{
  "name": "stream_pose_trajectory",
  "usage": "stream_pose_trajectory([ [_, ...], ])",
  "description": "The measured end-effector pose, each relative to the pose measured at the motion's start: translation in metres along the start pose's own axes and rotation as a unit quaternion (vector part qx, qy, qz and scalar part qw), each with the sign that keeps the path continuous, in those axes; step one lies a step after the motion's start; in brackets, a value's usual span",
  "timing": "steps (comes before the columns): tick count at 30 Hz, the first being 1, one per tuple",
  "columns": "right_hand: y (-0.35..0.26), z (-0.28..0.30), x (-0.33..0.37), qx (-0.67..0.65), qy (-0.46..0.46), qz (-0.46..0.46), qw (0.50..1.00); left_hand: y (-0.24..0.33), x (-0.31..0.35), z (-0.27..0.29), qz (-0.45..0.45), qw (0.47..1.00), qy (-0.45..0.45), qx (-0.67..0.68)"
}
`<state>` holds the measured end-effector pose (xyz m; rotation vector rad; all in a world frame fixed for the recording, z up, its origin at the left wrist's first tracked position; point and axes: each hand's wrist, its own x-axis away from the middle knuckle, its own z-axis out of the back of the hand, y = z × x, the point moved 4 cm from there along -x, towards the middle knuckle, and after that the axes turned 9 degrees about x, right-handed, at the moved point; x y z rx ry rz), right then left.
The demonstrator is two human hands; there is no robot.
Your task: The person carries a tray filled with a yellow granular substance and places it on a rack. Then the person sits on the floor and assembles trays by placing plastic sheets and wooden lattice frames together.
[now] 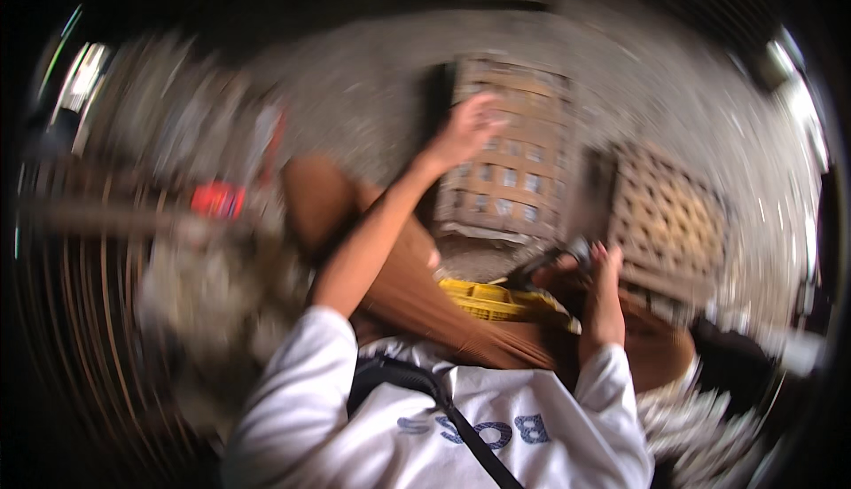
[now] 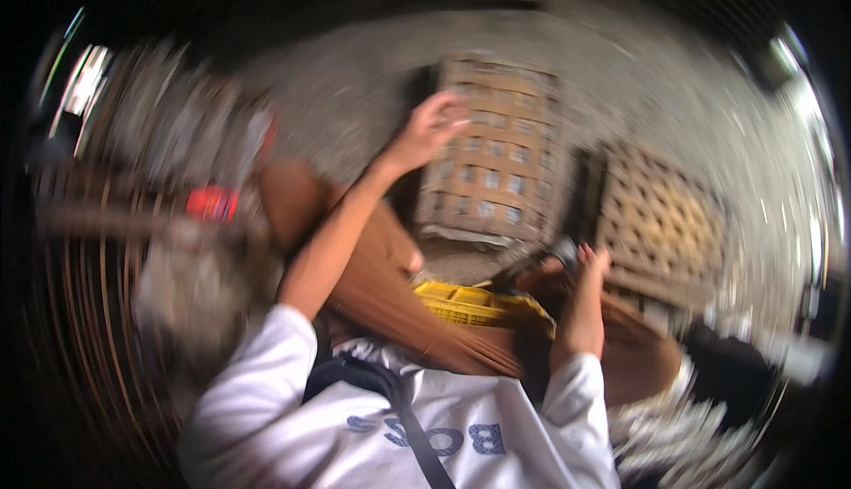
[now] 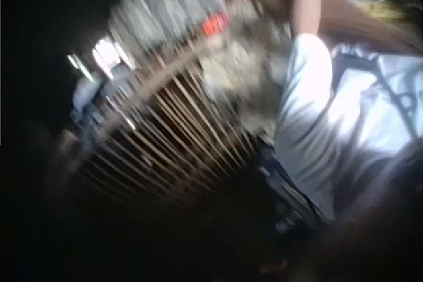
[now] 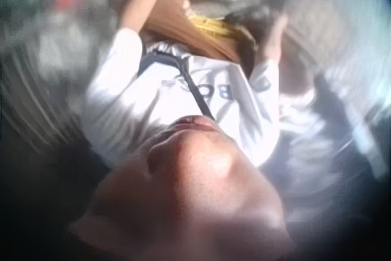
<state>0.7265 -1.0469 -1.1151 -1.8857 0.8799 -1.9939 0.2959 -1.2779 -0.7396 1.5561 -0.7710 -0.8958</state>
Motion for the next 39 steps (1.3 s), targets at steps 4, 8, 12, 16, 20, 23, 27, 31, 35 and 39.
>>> stream_pose_trajectory([
  [4, 0.028, -0.002, 0.066, 0.186, 0.105, 0.030, 0.976, 0.168, 0.122, 0.036, -0.210, 0.880, 0.094, -0.416],
  [8, 0.023, -0.022, 0.124, 0.343, 0.207, 0.119, 0.908, 0.190, 0.267, 0.118, -0.086, 0.898, 0.286, -0.323],
  [12, 0.022, -0.047, 0.161, 0.408, 0.252, 0.190, 0.856, 0.180, 0.447, 0.199, 0.146, 0.722, 0.385, -0.555],
  [16, 0.037, -0.076, 0.173, 0.394, 0.115, 0.251, 0.877, 0.141, 0.628, 0.222, 0.392, 0.534, 0.408, -0.628],
  [20, 0.054, -0.069, 0.159, 0.435, 0.066, 0.302, 0.846, 0.118, 0.728, 0.218, 0.496, 0.487, 0.513, -0.504],
  [23, 0.065, -0.059, 0.146, 0.468, 0.068, 0.266, 0.840, 0.128, 0.751, 0.203, 0.511, 0.493, 0.537, -0.455],
  [27, 0.068, -0.070, 0.159, 0.460, 0.022, 0.272, 0.845, 0.129, 0.758, 0.191, 0.405, 0.485, 0.549, -0.547],
  [31, 0.061, -0.082, 0.177, 0.417, 0.002, 0.285, 0.863, 0.108, 0.690, 0.167, 0.380, 0.655, 0.434, -0.487],
  [35, 0.063, -0.082, 0.171, 0.450, 0.009, 0.289, 0.845, 0.027, 0.700, 0.122, 0.421, 0.694, 0.332, -0.480],
  [39, 0.066, -0.074, 0.140, 0.416, 0.013, 0.272, 0.868, 0.005, 0.688, 0.121, 0.486, 0.653, 0.393, -0.427],
])
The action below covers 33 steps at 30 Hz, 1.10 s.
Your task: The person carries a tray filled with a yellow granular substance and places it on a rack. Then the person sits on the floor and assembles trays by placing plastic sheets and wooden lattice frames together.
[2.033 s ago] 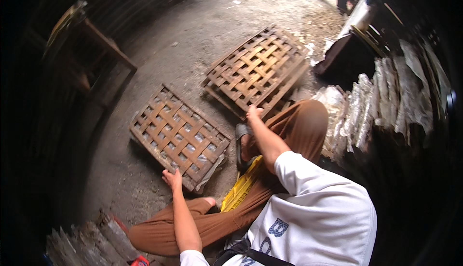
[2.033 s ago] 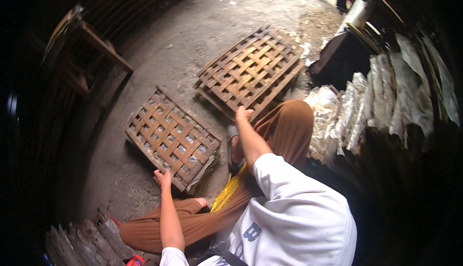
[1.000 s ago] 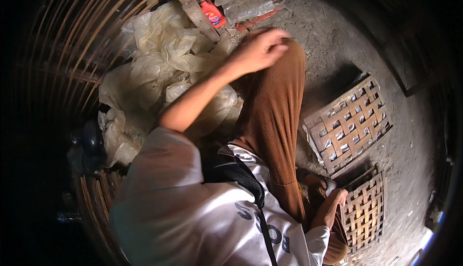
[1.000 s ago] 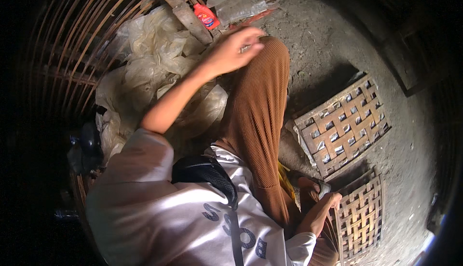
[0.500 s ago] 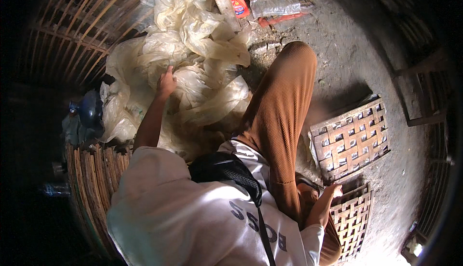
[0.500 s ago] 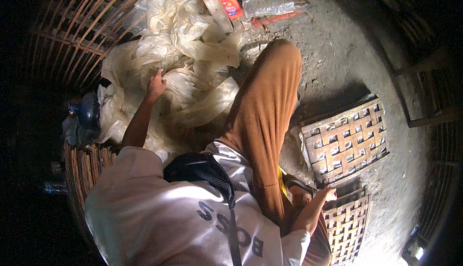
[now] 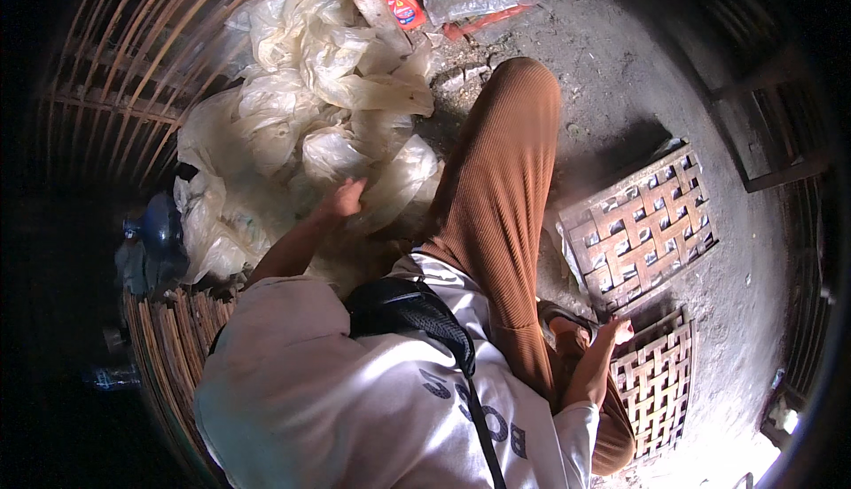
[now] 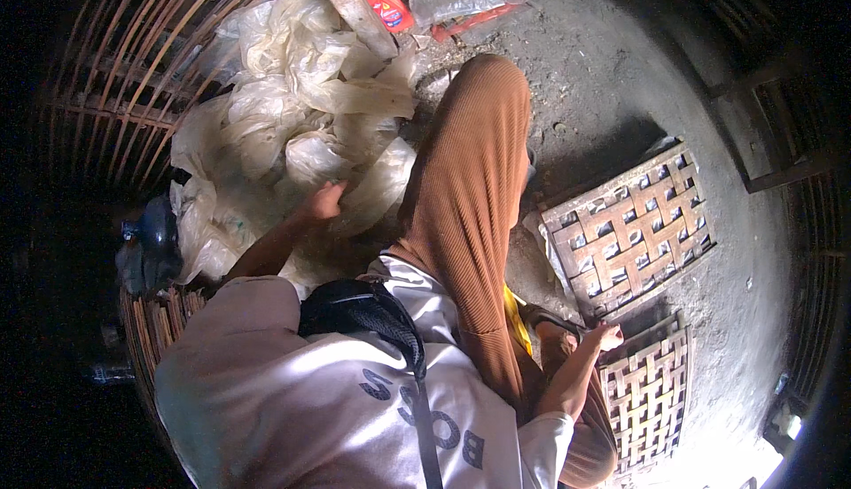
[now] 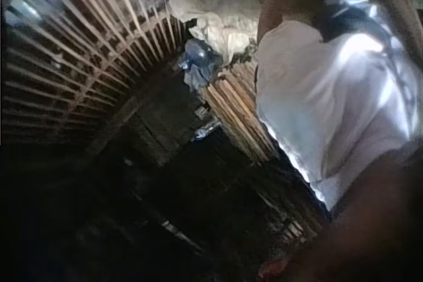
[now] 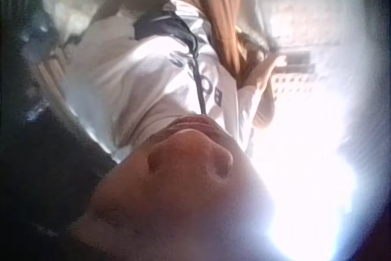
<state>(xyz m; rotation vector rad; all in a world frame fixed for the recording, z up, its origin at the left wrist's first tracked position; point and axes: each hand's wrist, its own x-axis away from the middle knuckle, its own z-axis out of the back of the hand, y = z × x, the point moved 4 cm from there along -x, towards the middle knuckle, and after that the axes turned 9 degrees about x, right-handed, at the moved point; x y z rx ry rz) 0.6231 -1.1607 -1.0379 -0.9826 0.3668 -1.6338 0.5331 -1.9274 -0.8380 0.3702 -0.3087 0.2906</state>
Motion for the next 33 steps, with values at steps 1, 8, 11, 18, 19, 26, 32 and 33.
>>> stream_pose_trajectory([
  [1, -0.003, -0.002, 0.004, 0.002, -0.006, 0.005, 1.000, -0.014, 0.007, 0.000, -0.011, 0.999, 0.029, 0.006],
  [8, -0.002, 0.008, -0.011, 0.144, 0.018, 0.010, 0.989, 0.051, -0.068, 0.074, -0.099, 0.974, -0.028, 0.200],
  [11, -0.003, 0.004, -0.016, 0.115, 0.032, 0.022, 0.993, 0.067, -0.074, 0.024, -0.053, 0.996, -0.051, 0.046],
  [18, -0.014, -0.015, -0.014, -0.054, -0.030, -0.012, 0.998, 0.021, -0.117, -0.036, -0.033, 0.981, 0.134, -0.140],
  [19, -0.013, -0.026, -0.018, -0.076, -0.038, -0.020, 0.996, 0.041, -0.129, -0.006, -0.087, 0.968, 0.194, -0.135],
  [26, -0.021, -0.014, -0.029, -0.005, 0.058, 0.045, 0.997, 0.196, -0.155, 0.220, -0.199, 0.904, 0.345, 0.155],
  [32, -0.111, -0.028, -0.009, -0.221, -0.012, 0.195, 0.956, 0.338, -0.185, 0.304, -0.394, 0.820, 0.353, 0.216],
  [33, -0.135, -0.026, 0.008, -0.227, -0.013, 0.206, 0.952, 0.374, -0.181, 0.309, -0.434, 0.795, 0.375, 0.198],
])
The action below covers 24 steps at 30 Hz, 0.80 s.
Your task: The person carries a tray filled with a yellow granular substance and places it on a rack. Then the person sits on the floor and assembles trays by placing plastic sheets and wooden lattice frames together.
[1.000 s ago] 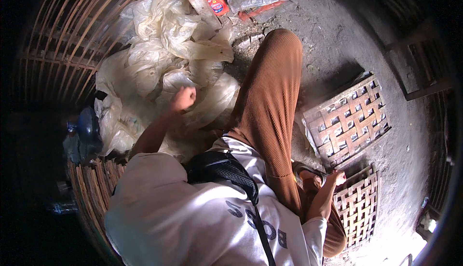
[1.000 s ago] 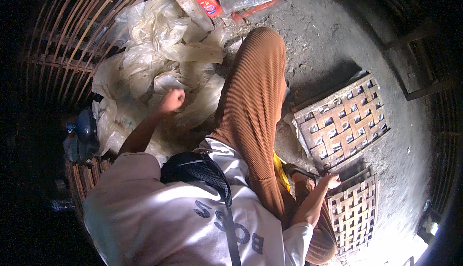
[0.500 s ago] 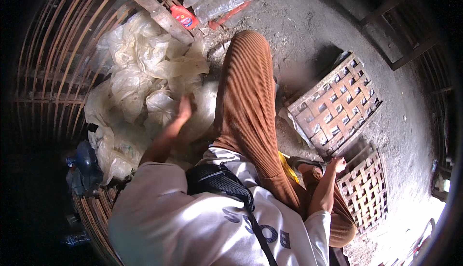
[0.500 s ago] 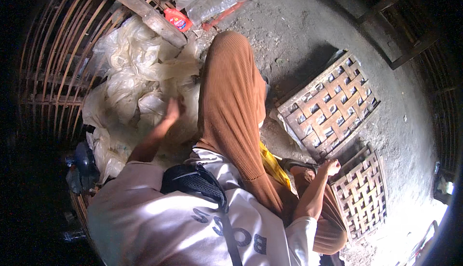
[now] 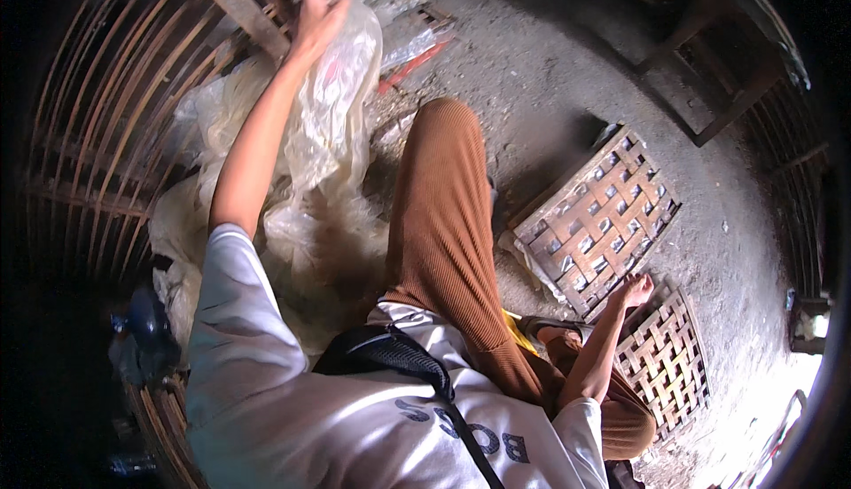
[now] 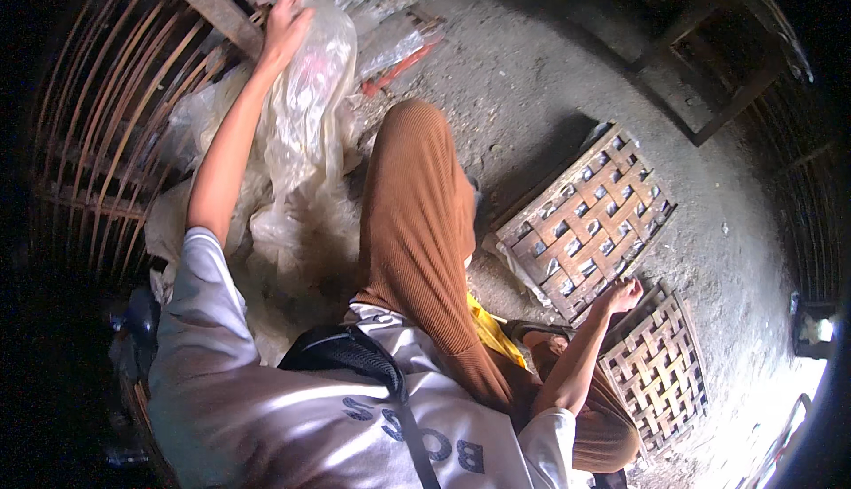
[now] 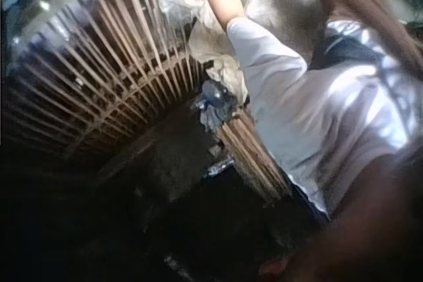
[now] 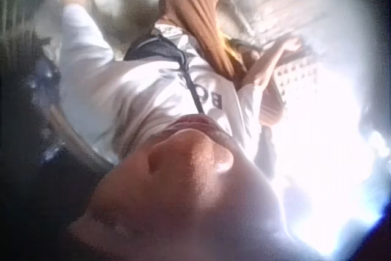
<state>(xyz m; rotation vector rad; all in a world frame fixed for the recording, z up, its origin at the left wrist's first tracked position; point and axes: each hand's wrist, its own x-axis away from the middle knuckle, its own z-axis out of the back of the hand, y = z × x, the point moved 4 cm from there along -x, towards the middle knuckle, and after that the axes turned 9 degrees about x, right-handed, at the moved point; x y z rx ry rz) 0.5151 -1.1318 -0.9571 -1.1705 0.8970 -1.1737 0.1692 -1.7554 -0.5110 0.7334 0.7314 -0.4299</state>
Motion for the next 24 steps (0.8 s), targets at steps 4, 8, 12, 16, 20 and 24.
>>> stream_pose_trajectory([
  [4, -0.063, -0.026, -0.028, -0.075, -0.075, 0.041, 0.993, 0.093, -0.078, -0.114, -0.092, 0.981, -0.026, 0.170],
  [8, -0.184, -0.057, 0.003, -0.078, -0.115, 0.171, 0.975, 0.181, -0.091, -0.191, -0.337, 0.908, 0.139, 0.205],
  [12, -0.290, -0.052, -0.008, 0.007, -0.157, 0.296, 0.942, 0.300, -0.085, -0.209, -0.205, 0.914, -0.101, 0.335],
  [16, -0.343, -0.047, -0.034, 0.067, -0.226, 0.309, 0.921, 0.330, -0.086, -0.246, -0.209, 0.883, -0.129, 0.401],
  [20, -0.348, -0.026, -0.063, 0.030, -0.267, 0.281, 0.921, 0.385, -0.062, -0.270, -0.271, 0.834, -0.121, 0.465],
  [24, -0.331, -0.014, -0.094, -0.078, -0.297, 0.201, 0.930, 0.411, -0.039, -0.320, -0.243, 0.802, -0.188, 0.512],
])
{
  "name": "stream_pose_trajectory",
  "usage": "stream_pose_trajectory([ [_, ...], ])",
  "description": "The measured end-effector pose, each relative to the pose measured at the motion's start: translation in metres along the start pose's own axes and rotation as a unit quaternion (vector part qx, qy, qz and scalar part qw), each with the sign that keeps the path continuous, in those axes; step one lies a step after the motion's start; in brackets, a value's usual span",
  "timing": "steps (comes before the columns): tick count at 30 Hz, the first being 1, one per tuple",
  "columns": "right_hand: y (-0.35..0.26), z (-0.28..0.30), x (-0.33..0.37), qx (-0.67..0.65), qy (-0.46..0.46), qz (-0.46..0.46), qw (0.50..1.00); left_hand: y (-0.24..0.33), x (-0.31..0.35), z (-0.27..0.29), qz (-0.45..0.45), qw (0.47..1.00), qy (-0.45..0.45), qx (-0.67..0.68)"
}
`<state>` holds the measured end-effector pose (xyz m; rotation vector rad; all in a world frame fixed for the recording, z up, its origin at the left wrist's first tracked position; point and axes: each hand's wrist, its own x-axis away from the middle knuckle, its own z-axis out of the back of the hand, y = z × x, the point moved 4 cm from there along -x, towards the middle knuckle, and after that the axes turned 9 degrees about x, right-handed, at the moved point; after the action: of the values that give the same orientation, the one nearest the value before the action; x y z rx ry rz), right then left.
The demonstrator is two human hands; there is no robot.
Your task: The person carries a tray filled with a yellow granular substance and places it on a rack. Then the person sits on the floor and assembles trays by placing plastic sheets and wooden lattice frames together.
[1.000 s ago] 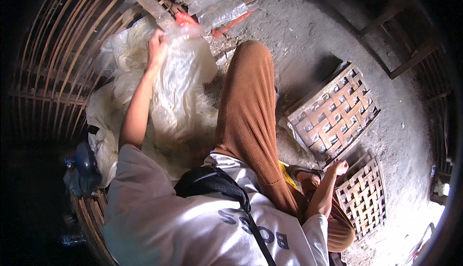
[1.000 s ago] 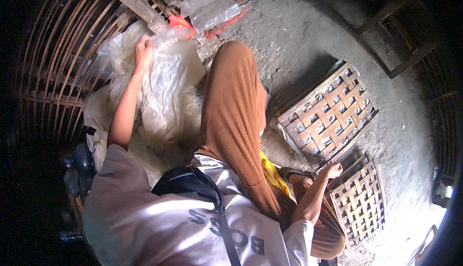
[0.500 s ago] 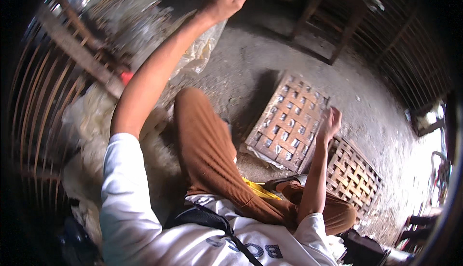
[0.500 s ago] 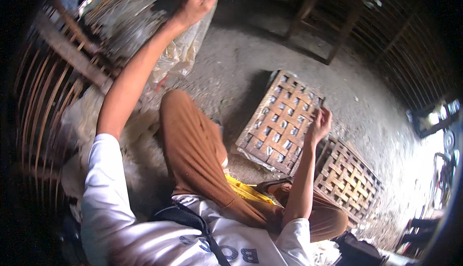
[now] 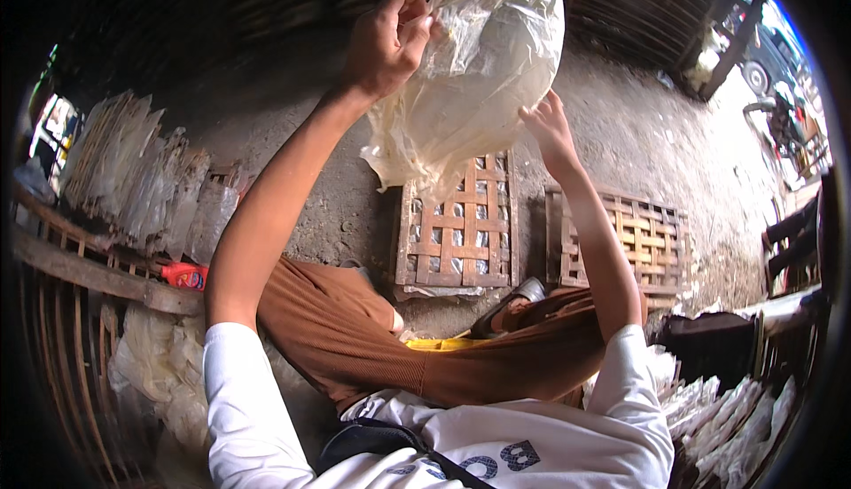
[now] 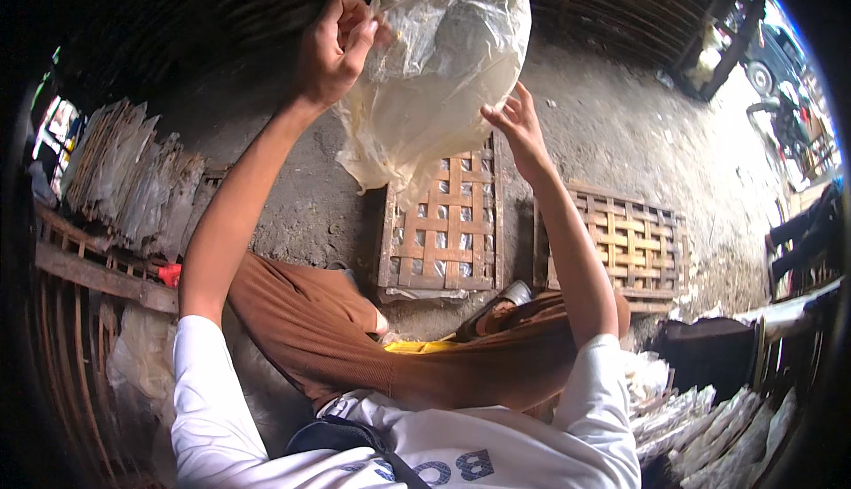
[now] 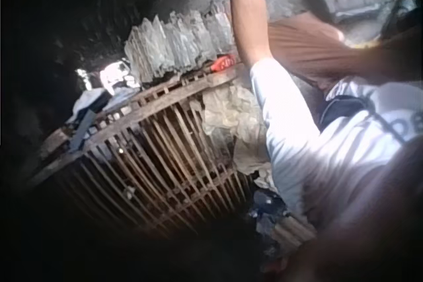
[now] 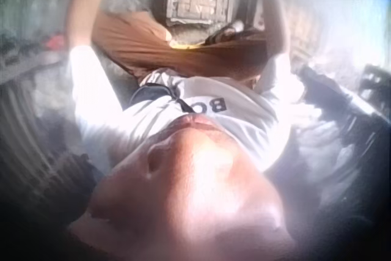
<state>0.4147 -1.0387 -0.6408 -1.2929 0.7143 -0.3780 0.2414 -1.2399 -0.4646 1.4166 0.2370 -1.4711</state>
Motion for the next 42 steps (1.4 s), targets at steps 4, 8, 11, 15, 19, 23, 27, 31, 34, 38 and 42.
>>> stream_pose_trajectory([
  [4, 0.019, 0.045, -0.010, -0.033, 0.067, -0.080, 0.994, -0.022, -0.003, -0.048, -0.008, 0.995, -0.001, -0.101],
  [8, 0.022, 0.081, -0.008, -0.096, 0.158, -0.073, 0.980, -0.069, 0.008, -0.056, 0.097, 0.994, -0.029, -0.051],
  [11, -0.003, 0.088, -0.007, -0.109, 0.169, -0.052, 0.978, -0.100, 0.007, -0.038, 0.156, 0.983, -0.091, -0.021],
  [15, -0.008, 0.111, -0.013, -0.080, 0.121, -0.022, 0.989, -0.067, 0.011, -0.077, 0.270, 0.949, -0.042, 0.158],
  [19, -0.027, 0.107, -0.011, -0.021, 0.099, 0.042, 0.994, -0.066, 0.003, -0.098, 0.176, 0.971, -0.145, 0.071],
  [23, -0.047, 0.109, -0.012, -0.039, 0.091, 0.078, 0.992, -0.064, -0.006, -0.086, 0.136, 0.961, -0.122, 0.205],
  [27, -0.059, 0.124, -0.014, -0.043, 0.058, 0.063, 0.995, -0.044, -0.011, -0.084, 0.132, 0.955, -0.147, 0.222],
  [31, -0.052, 0.133, -0.014, -0.061, 0.006, 0.026, 0.998, -0.059, -0.008, -0.071, 0.137, 0.975, -0.114, 0.131],
  [34, -0.050, 0.126, -0.015, -0.178, -0.004, -0.015, 0.984, -0.058, -0.012, -0.054, 0.071, 0.993, -0.044, 0.085],
  [38, -0.065, 0.131, -0.016, -0.180, 0.038, 0.026, 0.983, -0.028, -0.010, -0.037, 0.168, 0.985, 0.006, 0.026],
  [42, -0.061, 0.128, -0.016, 0.030, 0.042, -0.049, 0.997, -0.017, -0.001, -0.033, 0.367, 0.915, -0.160, 0.054],
])
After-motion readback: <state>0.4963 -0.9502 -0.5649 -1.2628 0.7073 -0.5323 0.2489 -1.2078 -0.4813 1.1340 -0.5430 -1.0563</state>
